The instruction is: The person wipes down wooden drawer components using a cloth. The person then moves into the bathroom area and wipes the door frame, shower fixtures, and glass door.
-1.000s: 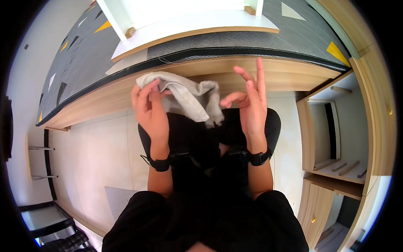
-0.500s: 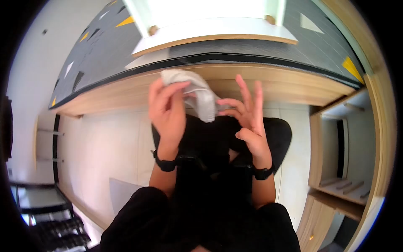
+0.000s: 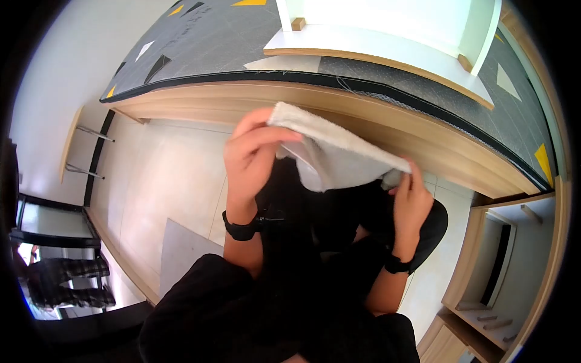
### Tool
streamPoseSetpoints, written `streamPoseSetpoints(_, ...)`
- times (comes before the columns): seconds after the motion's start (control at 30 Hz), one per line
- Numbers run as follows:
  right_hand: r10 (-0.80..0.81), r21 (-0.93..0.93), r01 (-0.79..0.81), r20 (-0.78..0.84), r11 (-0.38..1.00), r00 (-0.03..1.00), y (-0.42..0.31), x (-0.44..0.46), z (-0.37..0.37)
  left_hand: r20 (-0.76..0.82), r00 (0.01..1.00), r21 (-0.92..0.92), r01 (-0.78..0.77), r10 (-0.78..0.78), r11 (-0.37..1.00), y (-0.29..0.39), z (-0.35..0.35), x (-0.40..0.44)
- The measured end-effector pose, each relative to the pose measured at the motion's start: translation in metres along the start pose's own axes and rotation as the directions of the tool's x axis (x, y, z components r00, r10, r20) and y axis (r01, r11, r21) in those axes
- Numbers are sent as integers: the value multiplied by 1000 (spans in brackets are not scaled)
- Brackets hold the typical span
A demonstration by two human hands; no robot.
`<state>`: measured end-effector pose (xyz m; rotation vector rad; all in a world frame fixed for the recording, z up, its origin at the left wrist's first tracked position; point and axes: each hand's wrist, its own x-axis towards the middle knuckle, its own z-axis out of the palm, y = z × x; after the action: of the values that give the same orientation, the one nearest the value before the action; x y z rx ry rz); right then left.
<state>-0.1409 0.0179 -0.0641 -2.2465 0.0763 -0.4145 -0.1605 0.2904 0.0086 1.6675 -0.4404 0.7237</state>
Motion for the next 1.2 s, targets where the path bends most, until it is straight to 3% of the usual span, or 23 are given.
streamPoseSetpoints(0.03,-17,83,28,-130,996,991,-5,4,-8,-45,998,52,-48,50,998,-6,2,2)
streamPoseSetpoints(0.07,-21,81,34,-150,996,988,-11,10,-14,-39,997,40,-65,66,997,-10,7,6)
streamPoseSetpoints(0.13,-245,116,308,-378,944,893,-22,16,-27,-194,976,147,-67,95,987,-6,19,8)
streamPoseSetpoints(0.17,-314,51,362,-396,931,863,-26,19,-36,-164,978,278,-79,129,957,-8,16,11)
streamPoseSetpoints(0.2,-319,49,367,-401,929,859,-32,24,-41,-166,977,275,-86,136,957,-10,18,16)
streamPoseSetpoints(0.23,-412,-29,440,-409,898,814,-39,27,-45,-142,967,459,-124,210,880,-14,21,22)
streamPoseSetpoints(0.27,-502,-107,506,-409,856,762,-45,30,-47,-103,955,625,-155,278,765,-17,22,28)
streamPoseSetpoints(0.33,-538,-153,522,-373,839,756,-59,41,-36,-52,979,631,-122,199,766,-36,20,27)
streamPoseSetpoints(0.4,-632,-168,609,-229,775,741,-74,53,-11,-149,977,673,-13,153,740,-52,18,26)
streamPoseSetpoints(0.43,-662,-203,632,-143,748,736,-81,56,5,-121,992,643,43,46,764,-59,6,25)
streamPoseSetpoints(0.47,-685,-234,657,-59,717,727,-88,58,21,-120,991,642,37,52,766,-64,-6,25)
streamPoseSetpoints(0.53,-749,-295,719,15,630,662,-100,62,52,-297,953,782,202,67,590,-70,-29,27)
streamPoseSetpoints(0.57,-780,-234,762,23,604,625,-105,64,66,-298,952,780,200,71,592,-72,-43,26)
streamPoseSetpoints(0.63,-826,-159,817,19,554,564,-120,68,93,-439,886,840,347,146,418,-73,-66,27)
streamPoseSetpoints(0.73,-836,-158,824,-20,544,548,-142,71,119,-535,828,815,454,168,360,-78,-71,35)
streamPoseSetpoints(0.87,-840,-152,828,-45,540,540,-137,76,119,-375,927,834,344,-16,432,-121,-35,50)
streamPoseSetpoints(0.93,-858,-211,834,-55,509,510,-124,76,119,-474,879,626,290,57,724,-125,-16,53)
streamPoseSetpoints(1.1,-871,-333,817,-27,471,491,-90,71,95,-427,903,660,280,41,697,-115,10,37)
streamPoseSetpoints(1.17,-850,-383,779,-33,496,525,-70,75,77,-277,961,727,208,2,655,-94,31,32)
streamPoseSetpoints(1.2,-848,-383,778,-32,499,528,-57,77,68,-274,962,727,208,-1,654,-87,42,28)
